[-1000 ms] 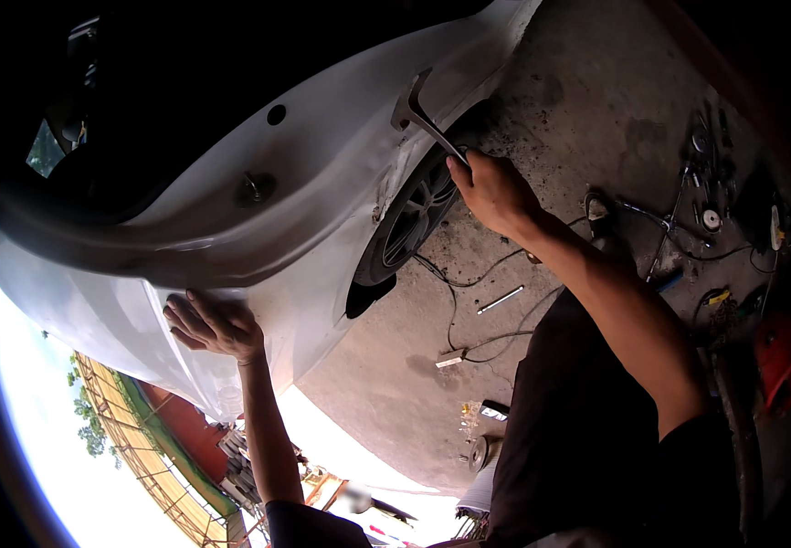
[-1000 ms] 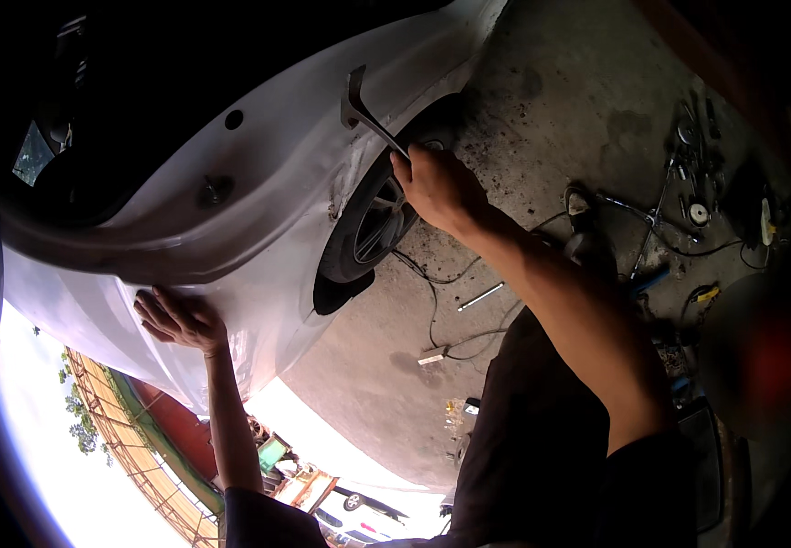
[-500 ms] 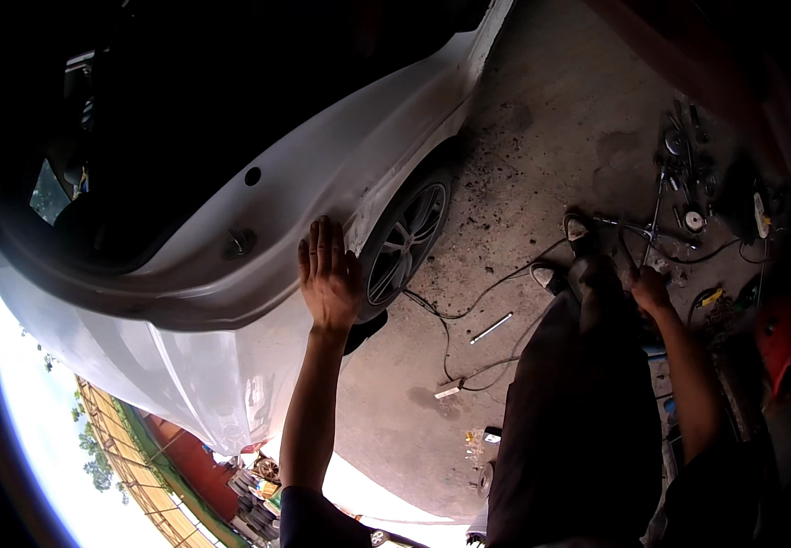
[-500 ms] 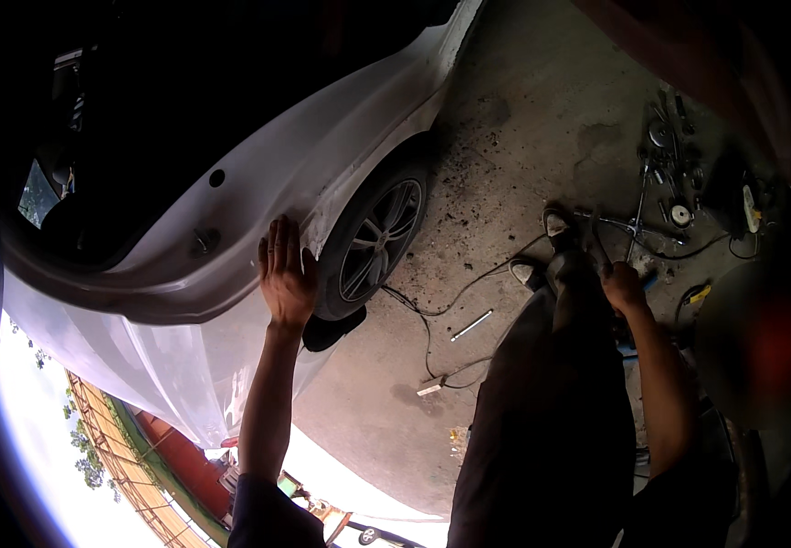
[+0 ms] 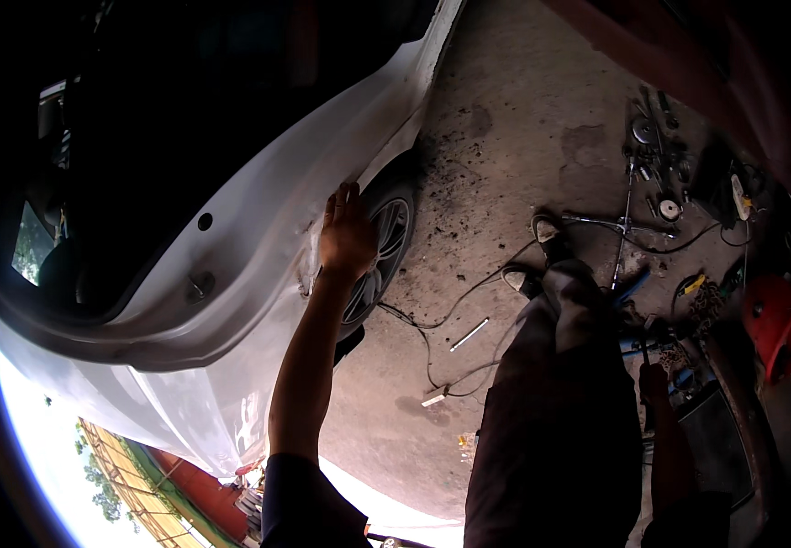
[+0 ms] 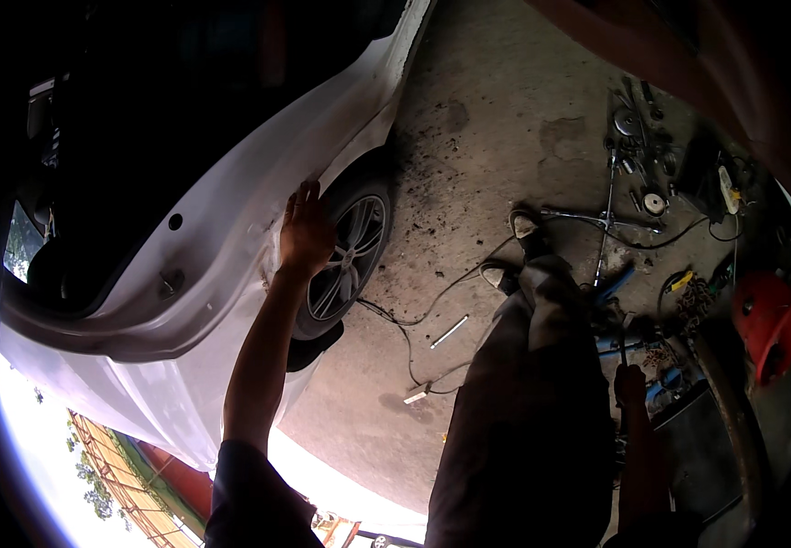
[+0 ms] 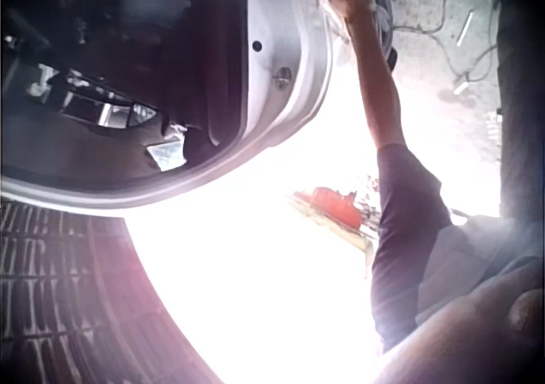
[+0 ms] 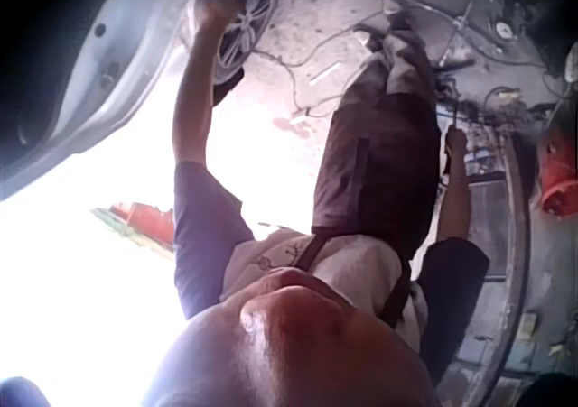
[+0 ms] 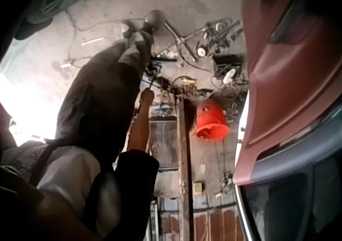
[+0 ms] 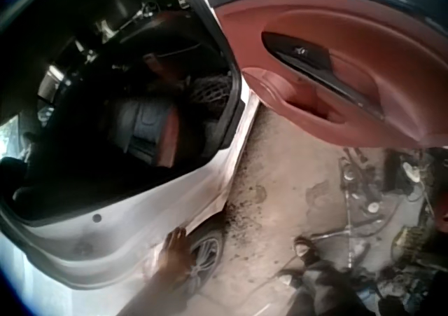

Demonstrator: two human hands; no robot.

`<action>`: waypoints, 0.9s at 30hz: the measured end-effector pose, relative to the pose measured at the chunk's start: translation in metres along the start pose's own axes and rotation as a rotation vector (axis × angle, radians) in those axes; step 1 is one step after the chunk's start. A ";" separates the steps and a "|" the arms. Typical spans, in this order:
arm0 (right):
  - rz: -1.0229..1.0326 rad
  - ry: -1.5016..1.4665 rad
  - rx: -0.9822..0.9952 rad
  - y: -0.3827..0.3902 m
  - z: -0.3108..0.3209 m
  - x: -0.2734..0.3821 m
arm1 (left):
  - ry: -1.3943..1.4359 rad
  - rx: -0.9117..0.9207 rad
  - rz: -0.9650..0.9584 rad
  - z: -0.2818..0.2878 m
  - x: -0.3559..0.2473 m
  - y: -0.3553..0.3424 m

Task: The person kneels beside a white car and uses a hammer and screwdriver to work on a dent near the rear wheel arch. They repeatedly tap and pry the metal to reshape the damaged area.

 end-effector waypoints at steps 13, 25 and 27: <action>0.410 -0.321 0.027 0.100 0.005 0.238 | 1.918 -0.354 0.530 -0.087 0.083 0.153; 0.313 -0.147 0.149 0.148 -0.128 0.252 | 2.779 -1.083 0.708 -0.171 0.128 0.241; 0.323 -0.124 0.160 0.154 -0.146 0.262 | 2.786 -1.155 0.708 -0.170 0.132 0.252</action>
Point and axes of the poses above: each hand's wrist, its own y-axis away from the middle knuckle, its own z-axis out of the back of the hand, x = y × z, the point moved 10 cm from there along -y, towards the middle knuckle, and after that the axes turned 6 degrees about y, right-handed, at the moved point
